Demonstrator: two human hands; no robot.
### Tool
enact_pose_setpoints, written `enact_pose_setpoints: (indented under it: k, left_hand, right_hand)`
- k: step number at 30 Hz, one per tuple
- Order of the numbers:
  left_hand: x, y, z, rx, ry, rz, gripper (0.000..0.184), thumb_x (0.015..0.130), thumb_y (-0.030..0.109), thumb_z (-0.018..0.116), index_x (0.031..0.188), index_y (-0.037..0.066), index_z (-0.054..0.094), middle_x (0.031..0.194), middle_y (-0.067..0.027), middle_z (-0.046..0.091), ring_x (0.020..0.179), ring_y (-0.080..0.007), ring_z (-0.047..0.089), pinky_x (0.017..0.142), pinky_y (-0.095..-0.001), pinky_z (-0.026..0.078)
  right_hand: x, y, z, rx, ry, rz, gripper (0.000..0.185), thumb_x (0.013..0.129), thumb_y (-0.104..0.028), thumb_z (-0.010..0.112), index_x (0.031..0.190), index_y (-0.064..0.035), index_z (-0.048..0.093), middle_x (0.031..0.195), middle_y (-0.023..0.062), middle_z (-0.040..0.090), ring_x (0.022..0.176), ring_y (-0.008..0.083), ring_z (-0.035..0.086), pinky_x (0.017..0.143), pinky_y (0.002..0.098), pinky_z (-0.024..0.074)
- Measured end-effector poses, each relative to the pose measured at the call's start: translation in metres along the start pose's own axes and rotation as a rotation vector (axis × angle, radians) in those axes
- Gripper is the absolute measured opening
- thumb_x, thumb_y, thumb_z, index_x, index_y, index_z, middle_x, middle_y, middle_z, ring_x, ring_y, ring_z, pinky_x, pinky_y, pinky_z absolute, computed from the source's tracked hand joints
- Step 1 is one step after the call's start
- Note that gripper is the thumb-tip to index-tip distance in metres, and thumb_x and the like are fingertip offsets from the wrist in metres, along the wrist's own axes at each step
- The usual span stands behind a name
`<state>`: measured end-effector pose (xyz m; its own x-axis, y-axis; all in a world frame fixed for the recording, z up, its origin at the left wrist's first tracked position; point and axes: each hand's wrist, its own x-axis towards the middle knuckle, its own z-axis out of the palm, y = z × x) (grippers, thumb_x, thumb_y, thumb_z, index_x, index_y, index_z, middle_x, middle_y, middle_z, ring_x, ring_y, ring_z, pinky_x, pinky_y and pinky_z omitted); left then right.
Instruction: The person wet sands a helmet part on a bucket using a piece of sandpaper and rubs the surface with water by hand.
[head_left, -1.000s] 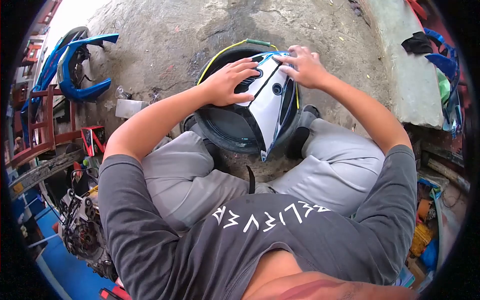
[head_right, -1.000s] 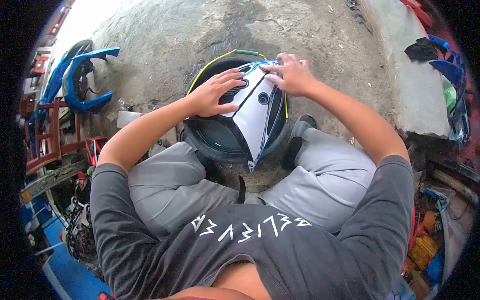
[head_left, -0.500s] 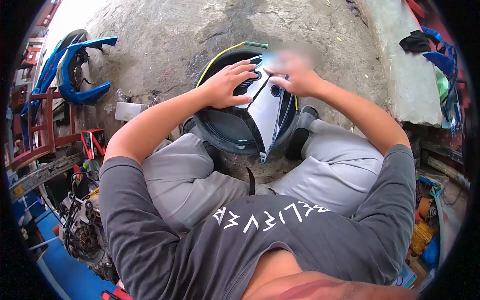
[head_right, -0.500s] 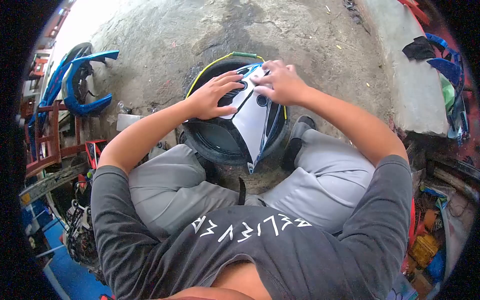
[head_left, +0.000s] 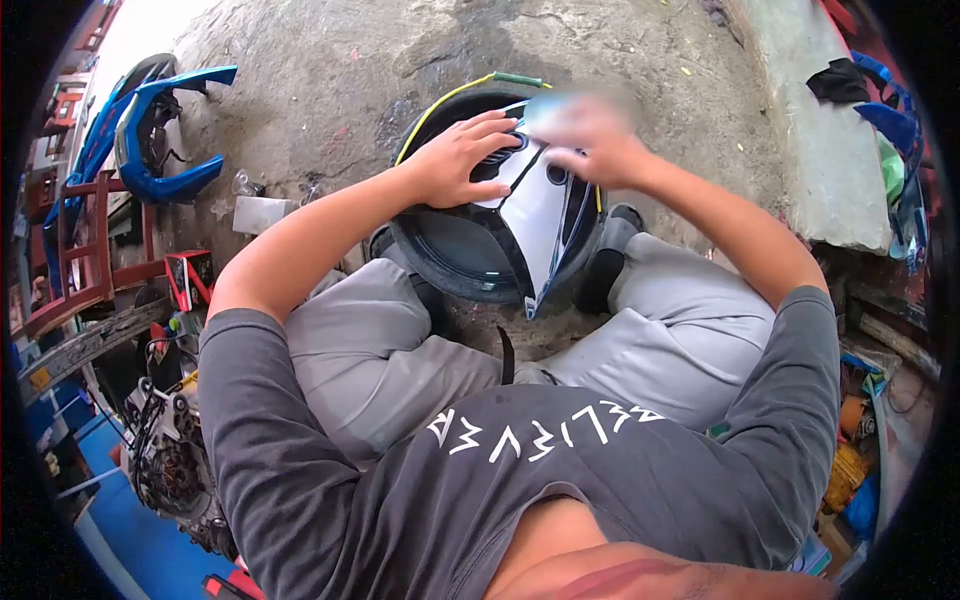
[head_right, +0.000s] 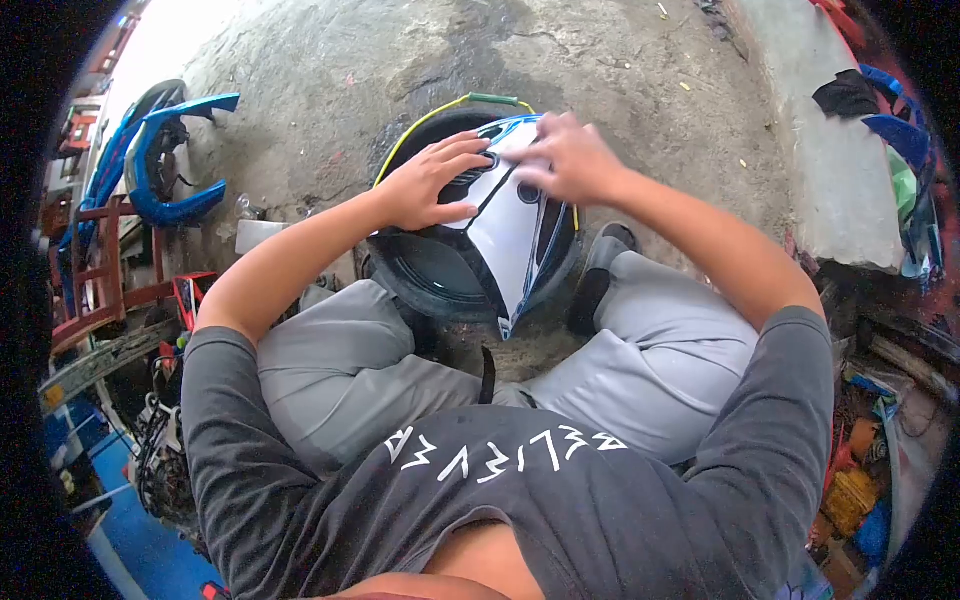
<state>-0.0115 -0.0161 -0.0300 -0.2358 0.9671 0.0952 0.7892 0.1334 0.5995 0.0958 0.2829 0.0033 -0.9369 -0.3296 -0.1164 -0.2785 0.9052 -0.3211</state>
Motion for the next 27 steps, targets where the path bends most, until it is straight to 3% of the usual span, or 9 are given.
enact_pose_setpoints:
  k: [2, 5, 8, 9, 13, 16, 20, 23, 27]
  left_hand:
    - [0.0, 0.001, -0.001, -0.014, -0.002, -0.007, 0.073, 0.097, 0.048, 0.076, 0.155, 0.008, 0.057, 0.171, -0.023, 0.046, 0.166, -0.0418, 0.031, 0.133, -0.0565, 0.028]
    - [0.001, 0.0, -0.001, -0.038, -0.009, -0.006, 0.073, 0.097, 0.048, 0.076, 0.155, 0.008, 0.058, 0.171, -0.0226, 0.045, 0.166, -0.0417, 0.031, 0.134, -0.056, 0.028]
    - [0.001, -0.002, -0.001, -0.03, -0.011, -0.001, 0.072, 0.097, 0.048, 0.076, 0.154, 0.008, 0.058, 0.172, -0.0224, 0.045, 0.166, -0.0417, 0.031, 0.134, -0.0557, 0.028]
    - [0.001, -0.003, 0.0, -0.023, -0.009, -0.002, 0.072, 0.097, 0.048, 0.076, 0.154, 0.008, 0.058, 0.172, -0.0223, 0.045, 0.166, -0.0417, 0.031, 0.134, -0.0556, 0.028]
    - [-0.001, -0.001, 0.0, -0.009, -0.009, -0.009, 0.07, 0.098, 0.048, 0.076, 0.152, 0.008, 0.059, 0.172, -0.0221, 0.045, 0.166, -0.0417, 0.032, 0.134, -0.0553, 0.028]
    - [0.0, -0.001, 0.0, -0.023, -0.012, -0.006, 0.07, 0.098, 0.048, 0.075, 0.152, 0.008, 0.059, 0.172, -0.0218, 0.044, 0.166, -0.0414, 0.032, 0.134, -0.0554, 0.028]
    - [-0.001, -0.003, 0.001, -0.02, -0.008, 0.0, 0.071, 0.098, 0.048, 0.076, 0.154, 0.008, 0.058, 0.172, -0.0217, 0.044, 0.166, -0.041, 0.031, 0.134, -0.0556, 0.027]
    - [-0.001, -0.002, 0.002, -0.008, -0.006, -0.003, 0.072, 0.098, 0.048, 0.076, 0.155, 0.008, 0.057, 0.172, -0.0217, 0.044, 0.166, -0.0408, 0.03, 0.134, -0.056, 0.027]
    - [0.0, -0.001, 0.0, -0.022, -0.004, -0.005, 0.073, 0.097, 0.05, 0.076, 0.153, 0.007, 0.058, 0.171, -0.022, 0.046, 0.165, -0.0412, 0.032, 0.133, -0.056, 0.029]
  right_hand:
    - [0.006, 0.014, -0.013, 0.01, -0.089, 0.247, 0.048, 0.101, -0.053, 0.071, 0.145, -0.0347, 0.077, 0.128, 0.0176, 0.064, 0.127, 0.0365, 0.056, 0.107, 0.0478, 0.0486]
    - [0.002, 0.015, 0.004, 0.054, 0.006, 0.227, 0.05, 0.101, -0.052, 0.072, 0.146, -0.0309, 0.076, 0.124, 0.0184, 0.064, 0.124, 0.0369, 0.056, 0.107, 0.0469, 0.0491]
    - [-0.004, -0.019, 0.005, 0.193, -0.02, -0.052, 0.049, 0.102, -0.044, 0.074, 0.145, -0.0198, 0.078, 0.114, 0.0172, 0.062, 0.114, 0.0348, 0.055, 0.108, 0.0477, 0.0471]
    - [-0.004, -0.025, 0.007, 0.214, -0.016, -0.057, 0.048, 0.101, -0.041, 0.075, 0.144, -0.0216, 0.078, 0.115, 0.0169, 0.062, 0.114, 0.035, 0.056, 0.107, 0.048, 0.0481]
    - [0.005, 0.022, -0.004, 0.055, -0.032, 0.173, 0.05, 0.102, -0.055, 0.071, 0.147, -0.0334, 0.075, 0.121, 0.0185, 0.064, 0.119, 0.0367, 0.057, 0.11, 0.0506, 0.0485]
    - [0.001, 0.025, 0.006, 0.072, -0.017, 0.222, 0.05, 0.103, -0.057, 0.069, 0.149, -0.037, 0.074, 0.121, 0.0183, 0.064, 0.122, 0.0367, 0.057, 0.112, 0.0507, 0.048]
    - [-0.005, -0.012, 0.0, 0.211, -0.159, 0.018, 0.051, 0.102, -0.055, 0.07, 0.151, -0.0396, 0.072, 0.13, 0.0175, 0.066, 0.128, 0.0388, 0.058, 0.112, 0.051, 0.049]
    - [0.001, 0.022, 0.003, 0.065, -0.065, 0.099, 0.049, 0.104, -0.05, 0.07, 0.152, -0.0441, 0.069, 0.123, 0.0193, 0.065, 0.12, 0.0385, 0.058, 0.108, 0.0496, 0.0502]
    - [-0.001, 0.03, 0.012, 0.131, -0.043, 0.205, 0.056, 0.104, -0.052, 0.07, 0.158, -0.0374, 0.066, 0.12, 0.0232, 0.065, 0.118, 0.0398, 0.058, 0.108, 0.05, 0.0496]
